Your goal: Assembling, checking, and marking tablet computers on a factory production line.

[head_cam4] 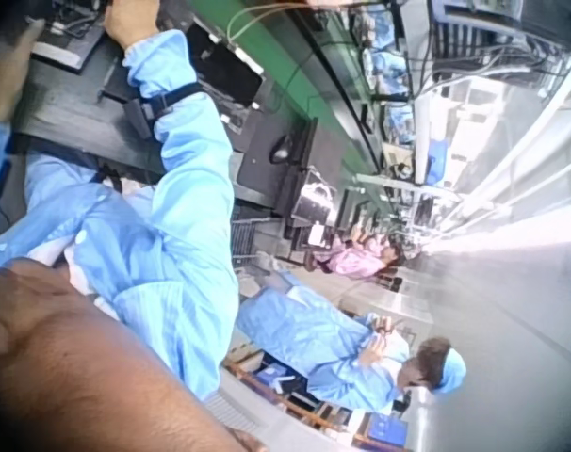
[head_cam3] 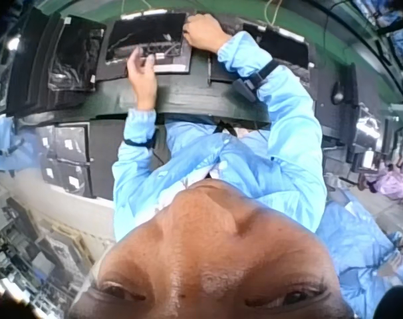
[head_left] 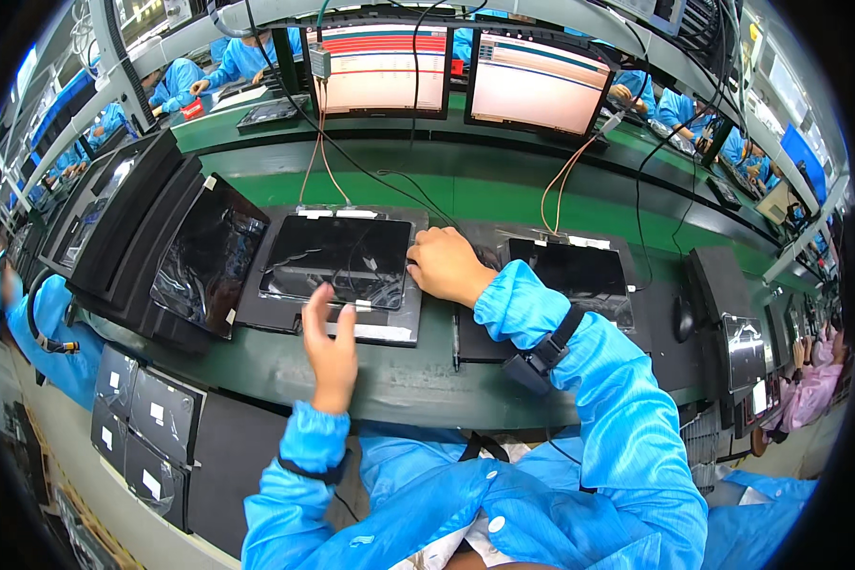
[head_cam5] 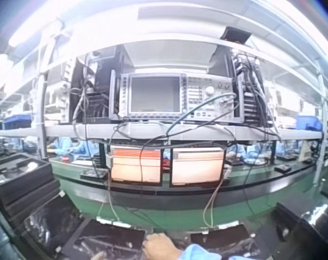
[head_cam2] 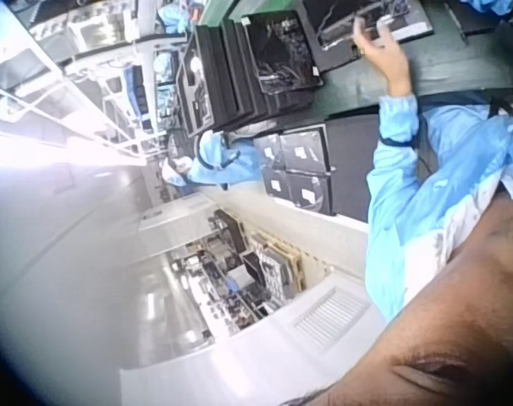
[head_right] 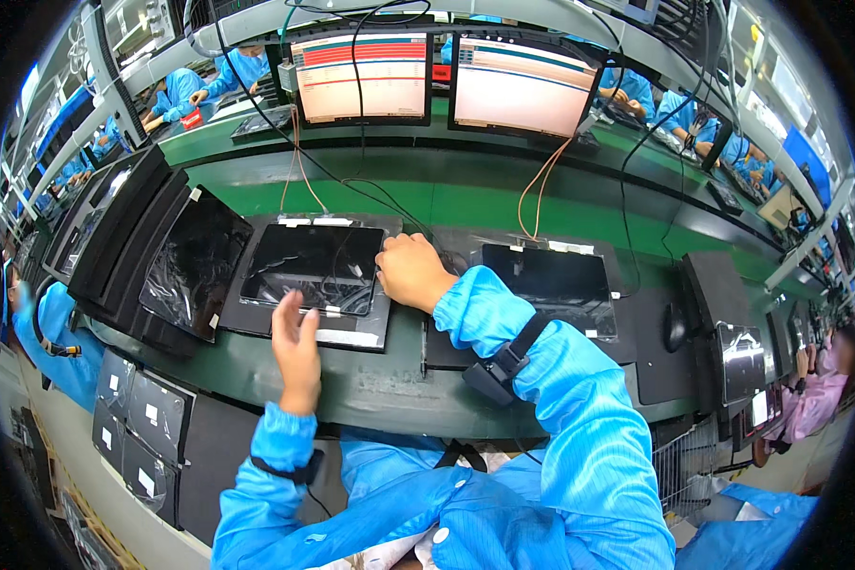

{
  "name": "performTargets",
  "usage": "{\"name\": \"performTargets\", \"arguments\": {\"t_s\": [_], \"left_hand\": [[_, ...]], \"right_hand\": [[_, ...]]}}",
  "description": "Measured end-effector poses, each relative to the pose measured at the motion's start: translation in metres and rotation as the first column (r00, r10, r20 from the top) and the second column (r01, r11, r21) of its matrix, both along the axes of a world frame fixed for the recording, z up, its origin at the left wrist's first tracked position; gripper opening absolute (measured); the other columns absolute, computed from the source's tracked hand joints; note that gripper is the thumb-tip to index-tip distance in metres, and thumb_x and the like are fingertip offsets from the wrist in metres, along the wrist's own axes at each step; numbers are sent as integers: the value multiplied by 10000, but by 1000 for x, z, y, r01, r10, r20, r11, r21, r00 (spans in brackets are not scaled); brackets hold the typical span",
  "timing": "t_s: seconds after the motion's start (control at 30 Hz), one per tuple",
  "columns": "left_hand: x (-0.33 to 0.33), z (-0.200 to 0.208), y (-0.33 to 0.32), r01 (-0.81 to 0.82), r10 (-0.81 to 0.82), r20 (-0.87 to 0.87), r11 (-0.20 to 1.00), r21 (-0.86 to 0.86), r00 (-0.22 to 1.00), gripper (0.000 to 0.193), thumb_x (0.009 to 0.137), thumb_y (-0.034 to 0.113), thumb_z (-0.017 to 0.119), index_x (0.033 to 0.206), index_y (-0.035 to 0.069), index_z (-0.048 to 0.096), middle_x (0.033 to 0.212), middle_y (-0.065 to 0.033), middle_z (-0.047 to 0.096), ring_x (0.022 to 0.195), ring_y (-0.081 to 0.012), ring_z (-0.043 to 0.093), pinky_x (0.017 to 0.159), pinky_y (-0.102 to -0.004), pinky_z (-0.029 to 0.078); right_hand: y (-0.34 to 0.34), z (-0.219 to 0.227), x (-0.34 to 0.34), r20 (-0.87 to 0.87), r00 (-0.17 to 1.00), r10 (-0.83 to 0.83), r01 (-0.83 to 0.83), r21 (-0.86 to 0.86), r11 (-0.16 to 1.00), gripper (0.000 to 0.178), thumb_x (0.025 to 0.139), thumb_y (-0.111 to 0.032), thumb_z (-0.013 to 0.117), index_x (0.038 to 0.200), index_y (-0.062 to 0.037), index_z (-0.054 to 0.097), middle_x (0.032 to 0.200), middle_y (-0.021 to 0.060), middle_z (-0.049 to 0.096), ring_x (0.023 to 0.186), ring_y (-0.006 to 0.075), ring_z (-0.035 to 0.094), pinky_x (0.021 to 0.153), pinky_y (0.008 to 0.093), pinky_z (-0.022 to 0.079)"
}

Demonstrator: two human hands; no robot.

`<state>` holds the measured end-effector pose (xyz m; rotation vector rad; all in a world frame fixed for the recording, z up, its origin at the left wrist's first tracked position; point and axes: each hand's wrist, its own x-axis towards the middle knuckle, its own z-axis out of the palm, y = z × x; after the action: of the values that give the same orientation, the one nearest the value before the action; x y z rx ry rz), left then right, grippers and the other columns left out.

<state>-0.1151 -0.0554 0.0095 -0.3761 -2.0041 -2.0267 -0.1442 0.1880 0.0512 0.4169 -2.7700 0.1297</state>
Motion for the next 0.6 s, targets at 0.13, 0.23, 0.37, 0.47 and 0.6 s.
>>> {"name": "performTargets", "arguments": {"t_s": [0.13,0.23,0.37,0.47,0.6], "left_hand": [[47,28,2,-14,-507,512,700,714,694,599,1021,248,597,1459,-82,356,1411,-255,503,1345,-386,513,1151,-490,436],[13,28,-6,-62,-681,421,485,872,600,620,1014,333,626,1395,-104,409,1379,-290,526,1318,-414,533,1128,-516,468],[-36,40,-11,94,-760,324,449,889,564,345,1042,249,604,1155,-77,592,1141,-223,692,1111,-326,666,999,-434,554],[-74,-5,-60,192,-816,219,370,909,535,311,1049,229,594,1192,-45,630,1148,-161,721,1056,-244,691,947,-372,551],[12,30,-38,242,-556,260,672,700,790,382,1047,220,595,1288,-77,582,1253,-168,681,1122,-264,664,1028,-403,512]], "right_hand": [[-2,14,3,13,1000,21,-19,-137,990,244,846,-271,690,967,-61,724,892,144,698,889,347,678,795,494,520],[-9,48,12,42,998,37,-22,-318,948,293,810,-308,703,976,-68,674,797,194,705,790,418,698,706,524,541],[-32,71,29,-52,996,70,-84,-354,932,290,746,-338,711,868,-74,715,732,198,689,729,412,694,675,528,547],[-34,67,55,-192,981,41,-113,-382,917,395,714,-448,784,899,-102,734,670,120,691,735,380,713,723,511,548],[-17,70,140,-661,742,-109,-194,-368,909,883,731,-613,803,1357,-30,583,1162,217,670,1117,393,623,1030,504,444]]}}
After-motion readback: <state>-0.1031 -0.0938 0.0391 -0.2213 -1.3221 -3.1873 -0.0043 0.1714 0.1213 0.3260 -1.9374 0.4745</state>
